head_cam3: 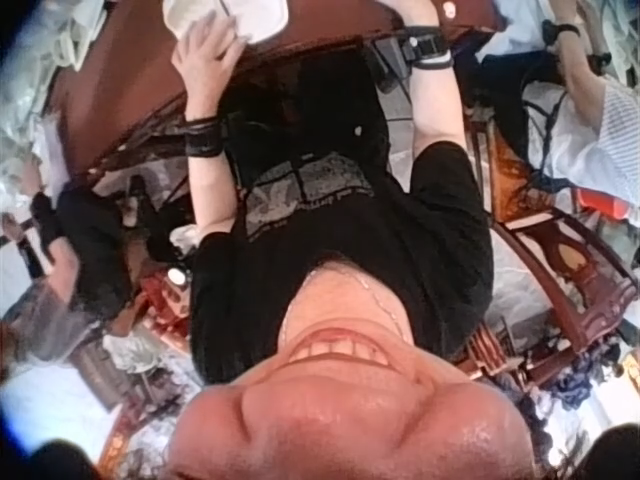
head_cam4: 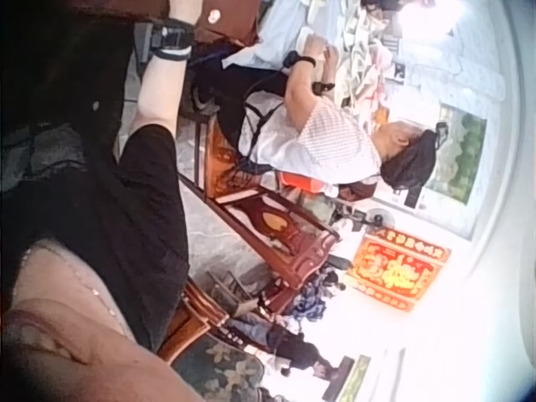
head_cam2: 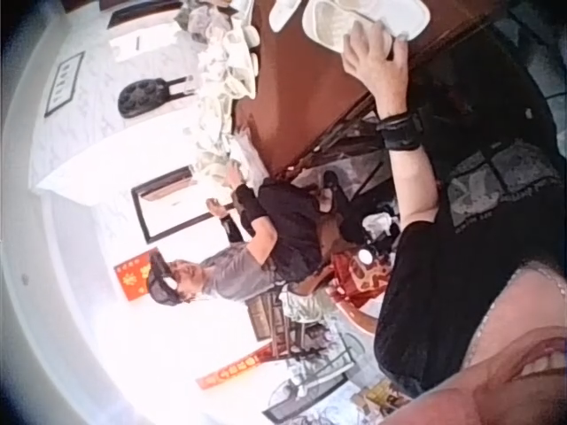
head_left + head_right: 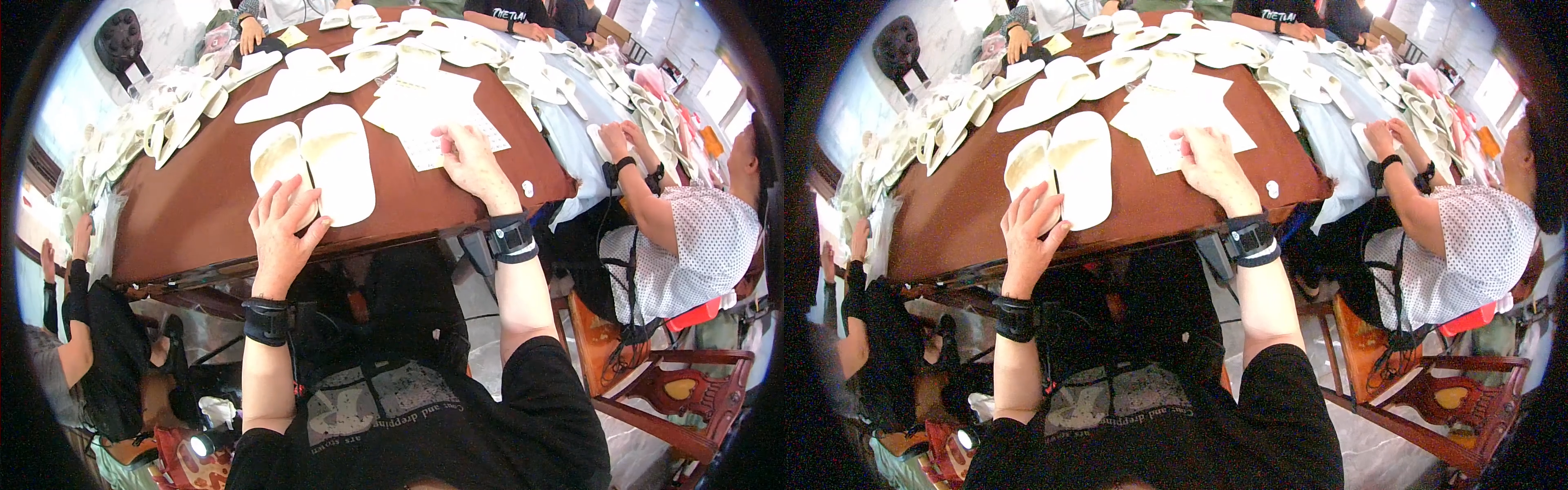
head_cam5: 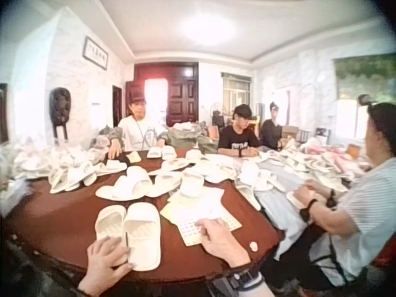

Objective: The recorder is applying size-label stickers to the inner soles of white disposable slippers.

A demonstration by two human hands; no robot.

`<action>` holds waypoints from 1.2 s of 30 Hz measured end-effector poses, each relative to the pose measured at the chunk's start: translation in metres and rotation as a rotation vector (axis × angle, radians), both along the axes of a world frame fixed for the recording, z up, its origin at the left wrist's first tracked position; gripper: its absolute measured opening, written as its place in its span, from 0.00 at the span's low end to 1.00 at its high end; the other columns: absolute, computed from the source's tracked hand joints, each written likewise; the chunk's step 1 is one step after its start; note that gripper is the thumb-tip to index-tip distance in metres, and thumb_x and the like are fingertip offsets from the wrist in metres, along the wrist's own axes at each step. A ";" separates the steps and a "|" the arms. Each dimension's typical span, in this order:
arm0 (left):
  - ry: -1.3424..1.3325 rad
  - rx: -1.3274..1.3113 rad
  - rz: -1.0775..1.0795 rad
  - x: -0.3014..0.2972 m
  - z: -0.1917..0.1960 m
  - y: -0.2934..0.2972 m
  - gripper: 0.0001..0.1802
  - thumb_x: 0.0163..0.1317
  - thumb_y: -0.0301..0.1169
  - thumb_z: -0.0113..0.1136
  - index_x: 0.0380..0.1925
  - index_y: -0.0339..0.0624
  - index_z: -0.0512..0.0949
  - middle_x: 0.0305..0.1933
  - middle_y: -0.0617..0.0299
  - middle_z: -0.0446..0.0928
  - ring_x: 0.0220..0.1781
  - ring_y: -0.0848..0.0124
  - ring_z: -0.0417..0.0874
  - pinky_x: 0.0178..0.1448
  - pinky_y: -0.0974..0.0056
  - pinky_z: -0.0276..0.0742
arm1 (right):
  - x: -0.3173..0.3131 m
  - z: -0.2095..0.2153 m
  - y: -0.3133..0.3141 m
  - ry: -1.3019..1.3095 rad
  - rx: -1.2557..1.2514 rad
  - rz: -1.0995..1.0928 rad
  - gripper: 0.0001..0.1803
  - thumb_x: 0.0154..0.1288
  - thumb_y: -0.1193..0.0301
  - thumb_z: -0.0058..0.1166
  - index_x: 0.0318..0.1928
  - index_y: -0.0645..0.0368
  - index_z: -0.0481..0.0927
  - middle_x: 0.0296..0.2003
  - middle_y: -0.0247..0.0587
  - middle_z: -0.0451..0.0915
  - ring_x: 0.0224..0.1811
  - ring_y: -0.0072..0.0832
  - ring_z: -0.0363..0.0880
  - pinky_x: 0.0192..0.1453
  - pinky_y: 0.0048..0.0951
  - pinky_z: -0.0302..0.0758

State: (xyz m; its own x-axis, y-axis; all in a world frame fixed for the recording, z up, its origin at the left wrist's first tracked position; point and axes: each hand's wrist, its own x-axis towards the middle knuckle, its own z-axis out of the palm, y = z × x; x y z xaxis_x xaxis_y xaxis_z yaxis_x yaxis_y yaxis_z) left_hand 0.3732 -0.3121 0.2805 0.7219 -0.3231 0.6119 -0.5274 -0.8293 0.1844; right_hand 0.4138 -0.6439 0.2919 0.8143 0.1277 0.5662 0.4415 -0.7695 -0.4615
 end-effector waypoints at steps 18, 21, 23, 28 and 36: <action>-0.017 -0.013 0.006 0.000 0.002 -0.001 0.22 0.54 0.43 0.69 0.50 0.56 0.82 0.64 0.61 0.72 0.70 0.55 0.65 0.71 0.47 0.54 | -0.003 -0.001 -0.001 -0.021 0.367 0.094 0.23 0.52 0.83 0.48 0.51 0.60 0.76 0.39 0.41 0.76 0.46 0.34 0.74 0.51 0.34 0.73; -0.020 -0.010 -0.026 -0.001 0.002 -0.002 0.22 0.53 0.41 0.69 0.51 0.54 0.82 0.66 0.61 0.71 0.70 0.54 0.65 0.70 0.48 0.56 | -0.016 0.011 0.015 -0.026 0.420 0.165 0.23 0.53 0.84 0.48 0.53 0.60 0.75 0.40 0.40 0.76 0.48 0.31 0.74 0.54 0.31 0.72; -0.017 0.005 -0.002 -0.003 0.006 -0.003 0.23 0.53 0.41 0.69 0.51 0.55 0.81 0.66 0.61 0.71 0.70 0.54 0.65 0.70 0.49 0.56 | -0.025 0.027 0.039 -0.046 0.423 0.246 0.23 0.55 0.83 0.49 0.54 0.60 0.74 0.39 0.38 0.76 0.48 0.29 0.75 0.56 0.29 0.72; -0.008 0.018 0.012 -0.002 0.004 0.000 0.23 0.54 0.41 0.69 0.52 0.55 0.81 0.66 0.61 0.70 0.70 0.55 0.65 0.71 0.48 0.56 | -0.016 0.033 0.092 0.115 0.452 0.492 0.23 0.56 0.83 0.48 0.55 0.61 0.73 0.40 0.35 0.76 0.47 0.24 0.74 0.55 0.28 0.71; -0.016 -0.042 0.002 -0.002 0.005 -0.002 0.22 0.53 0.45 0.69 0.49 0.57 0.82 0.64 0.61 0.73 0.69 0.55 0.66 0.72 0.46 0.55 | -0.003 0.034 0.109 0.347 0.409 0.546 0.23 0.56 0.80 0.48 0.55 0.62 0.72 0.33 0.38 0.77 0.37 0.27 0.76 0.42 0.29 0.75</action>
State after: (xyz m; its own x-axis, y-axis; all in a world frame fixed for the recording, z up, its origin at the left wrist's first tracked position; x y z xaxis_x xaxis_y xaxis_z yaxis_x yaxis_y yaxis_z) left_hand 0.3708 -0.3143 0.2856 0.7128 -0.2956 0.6360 -0.5288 -0.8222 0.2105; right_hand 0.4110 -0.5351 0.3260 0.8358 0.3982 0.3779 0.4876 -0.2221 -0.8443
